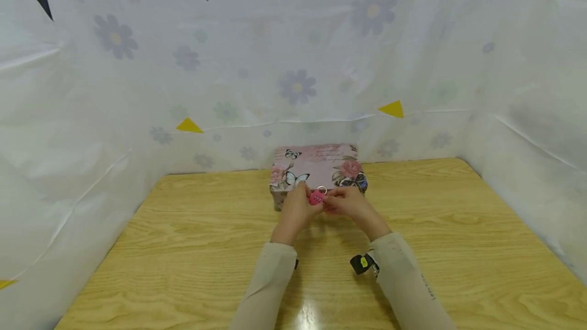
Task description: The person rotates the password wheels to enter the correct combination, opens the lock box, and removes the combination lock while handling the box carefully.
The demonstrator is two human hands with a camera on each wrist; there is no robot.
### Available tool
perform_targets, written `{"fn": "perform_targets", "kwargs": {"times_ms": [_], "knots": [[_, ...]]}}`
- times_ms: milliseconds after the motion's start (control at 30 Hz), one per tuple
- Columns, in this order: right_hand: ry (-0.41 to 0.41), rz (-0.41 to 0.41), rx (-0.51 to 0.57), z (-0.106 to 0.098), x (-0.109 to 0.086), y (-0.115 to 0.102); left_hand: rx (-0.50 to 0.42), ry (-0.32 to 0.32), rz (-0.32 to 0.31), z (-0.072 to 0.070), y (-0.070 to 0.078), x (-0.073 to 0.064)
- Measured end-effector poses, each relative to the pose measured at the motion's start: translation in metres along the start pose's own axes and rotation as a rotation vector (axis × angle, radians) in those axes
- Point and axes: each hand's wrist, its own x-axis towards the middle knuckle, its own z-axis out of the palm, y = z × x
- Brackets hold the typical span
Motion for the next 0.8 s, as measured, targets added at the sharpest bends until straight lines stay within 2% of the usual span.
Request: {"fn": "perform_targets", "kwargs": {"times_ms": [167,300,433,533,800], "knots": [[0.020,-0.028,-0.034,0.002,0.001,-0.001,-0.112,-0.054,-0.006,-0.005,0.000,0.002],[0.033,-0.018,-0.043,0.006,0.001,-0.002,-0.161,-0.085,0.009,-0.009,-0.004,0.004],[0.047,-0.025,-0.036,0.009,0.001,-0.002,-0.203,-0.087,0.037,-0.012,-0.007,0.006],[0.041,-0.041,-0.040,0.011,0.001,-0.002,-0.228,-0.088,0.030,-0.014,-0.007,0.006],[0.070,-0.063,-0.074,0.016,0.000,-0.001,-0.230,-0.061,0.028,-0.014,-0.008,0.004]]}}
